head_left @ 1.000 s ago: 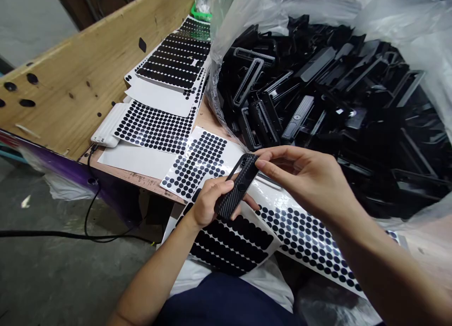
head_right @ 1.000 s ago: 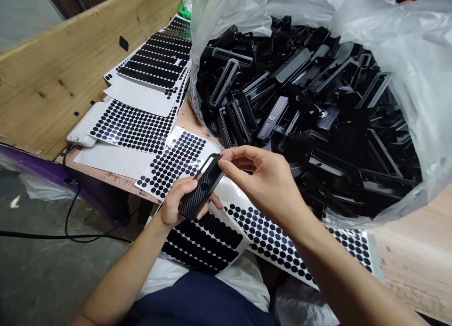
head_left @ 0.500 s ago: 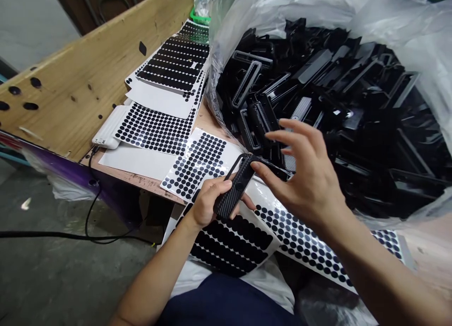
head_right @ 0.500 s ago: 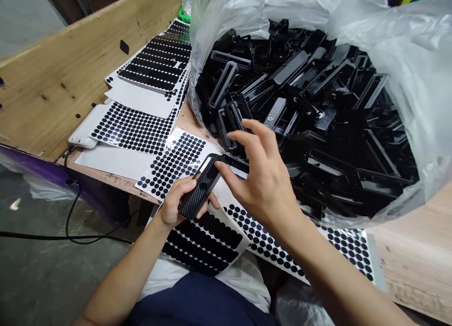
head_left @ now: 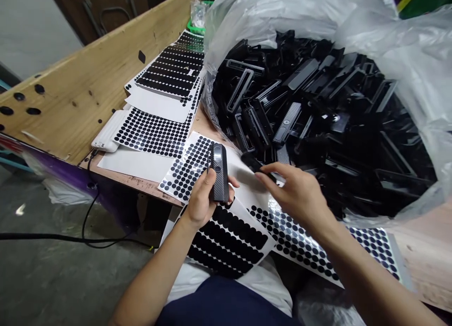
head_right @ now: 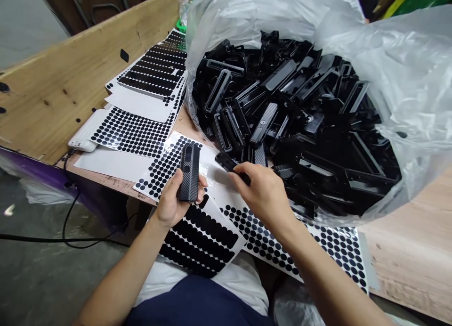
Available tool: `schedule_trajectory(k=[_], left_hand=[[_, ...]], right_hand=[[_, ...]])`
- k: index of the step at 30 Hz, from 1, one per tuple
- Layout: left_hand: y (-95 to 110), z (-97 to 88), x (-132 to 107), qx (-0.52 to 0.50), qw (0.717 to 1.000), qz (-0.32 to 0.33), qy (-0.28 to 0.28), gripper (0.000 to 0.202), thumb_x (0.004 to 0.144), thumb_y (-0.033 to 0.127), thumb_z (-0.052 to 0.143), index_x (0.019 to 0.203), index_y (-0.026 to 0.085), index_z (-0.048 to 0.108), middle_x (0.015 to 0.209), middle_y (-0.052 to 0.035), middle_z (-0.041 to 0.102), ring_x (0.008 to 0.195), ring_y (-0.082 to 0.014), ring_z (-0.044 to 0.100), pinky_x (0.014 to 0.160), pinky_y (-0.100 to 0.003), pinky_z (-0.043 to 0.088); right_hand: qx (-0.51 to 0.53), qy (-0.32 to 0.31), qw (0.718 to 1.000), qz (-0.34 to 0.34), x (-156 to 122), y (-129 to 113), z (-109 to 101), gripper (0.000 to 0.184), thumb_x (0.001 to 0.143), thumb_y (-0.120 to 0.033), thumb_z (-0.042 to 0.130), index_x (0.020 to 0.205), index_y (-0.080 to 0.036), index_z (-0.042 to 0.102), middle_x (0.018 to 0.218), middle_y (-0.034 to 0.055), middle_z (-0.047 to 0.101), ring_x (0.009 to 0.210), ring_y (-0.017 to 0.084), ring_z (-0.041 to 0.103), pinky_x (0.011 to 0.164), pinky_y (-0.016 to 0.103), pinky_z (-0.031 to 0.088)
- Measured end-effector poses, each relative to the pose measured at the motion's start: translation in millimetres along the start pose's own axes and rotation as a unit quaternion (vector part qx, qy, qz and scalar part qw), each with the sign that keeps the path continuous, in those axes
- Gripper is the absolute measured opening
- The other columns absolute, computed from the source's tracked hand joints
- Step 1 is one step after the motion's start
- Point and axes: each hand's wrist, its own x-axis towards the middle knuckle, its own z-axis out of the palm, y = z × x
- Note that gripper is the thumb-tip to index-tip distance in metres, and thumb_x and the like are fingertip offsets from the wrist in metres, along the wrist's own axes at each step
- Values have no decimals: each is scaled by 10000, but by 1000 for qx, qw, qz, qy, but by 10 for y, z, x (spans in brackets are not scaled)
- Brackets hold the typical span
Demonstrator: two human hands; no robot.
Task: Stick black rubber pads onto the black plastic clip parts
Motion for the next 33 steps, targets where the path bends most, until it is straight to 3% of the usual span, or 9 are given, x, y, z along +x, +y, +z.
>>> schedule_trajectory(k=[2, 5, 9, 13, 18, 21, 25, 29, 33], left_hand=[[2, 11, -4, 0, 1000, -3, 8, 448, 889, 576, 719, 980, 146, 629, 878, -49, 707, 634, -123, 627, 573, -250, 511], [1, 16, -15, 15, 1000, -6, 21, 438, 892, 563, 725, 966, 138, 651, 872, -46, 708, 652, -125, 641, 592, -248, 531], [-7, 20, -29, 34, 999, -19, 30, 458, 875, 575, 735, 984, 133, 683, 860, -64, 726, 739, -173, 693, 626, -265, 546], [-18, 31, -21, 23, 999, -11, 29, 454, 849, 576, 764, 974, 151, 666, 857, -58, 731, 737, -187, 699, 648, -285, 555], [-18, 29, -15, 8, 999, -36, 32, 518, 815, 644, 759, 842, 138, 651, 733, -31, 676, 630, -148, 635, 581, -249, 508], [-21, 1, -27, 13, 999, -50, -1, 571, 841, 691, 707, 802, 126, 636, 710, -25, 646, 592, -111, 594, 541, -212, 477], [-21, -28, -31, 32, 995, -79, -57, 682, 733, 744, 774, 1017, 151, 593, 801, -19, 678, 518, -138, 640, 456, -239, 500], [-4, -18, -26, 56, 994, -79, -54, 596, 714, 531, 894, 1032, 172, 539, 734, -2, 687, 524, -176, 696, 435, -212, 496], [14, -22, -18, 21, 999, -39, -9, 459, 830, 492, 796, 1060, 152, 590, 875, -75, 758, 595, -177, 732, 520, -228, 555]], right_hand=[[192, 12, 976, 103, -30, -108, -60, 296, 850, -553, 721, 918, -272, 658, 842, 47, 759, 782, 270, 704, 755, 453, 538], [436, -58, 876, 196, -43, -296, -102, 410, 789, -527, 808, 1065, -296, 612, 845, 4, 770, 735, 230, 731, 732, 406, 583], [528, -133, 810, 217, -53, -437, -39, 413, 818, -473, 808, 1153, -308, 633, 890, 8, 794, 795, 222, 760, 766, 383, 603], [506, -155, 826, 195, -45, -443, -51, 412, 842, -499, 783, 1198, -317, 688, 888, 4, 795, 782, 206, 757, 729, 329, 590], [295, -349, 888, 51, 68, -499, -305, 344, 921, -526, 690, 1089, -240, 781, 1012, 55, 784, 913, 215, 724, 768, 290, 552], [135, -416, 899, -23, 214, -603, -401, 334, 923, -519, 669, 1034, -221, 773, 789, 20, 717, 678, 160, 620, 589, 253, 462], [75, -334, 938, -60, 453, -716, -316, 326, 822, -514, 756, 777, -216, 631, 652, -29, 583, 580, 124, 475, 507, 246, 348], [127, -125, 983, -39, 600, -717, -111, 445, 839, -612, 726, 720, -224, 544, 655, -20, 567, 591, 130, 478, 525, 261, 375], [296, 54, 954, 10, 558, -507, 29, 336, 978, -554, 562, 893, -232, 607, 875, 33, 674, 761, 171, 651, 642, 293, 531]])
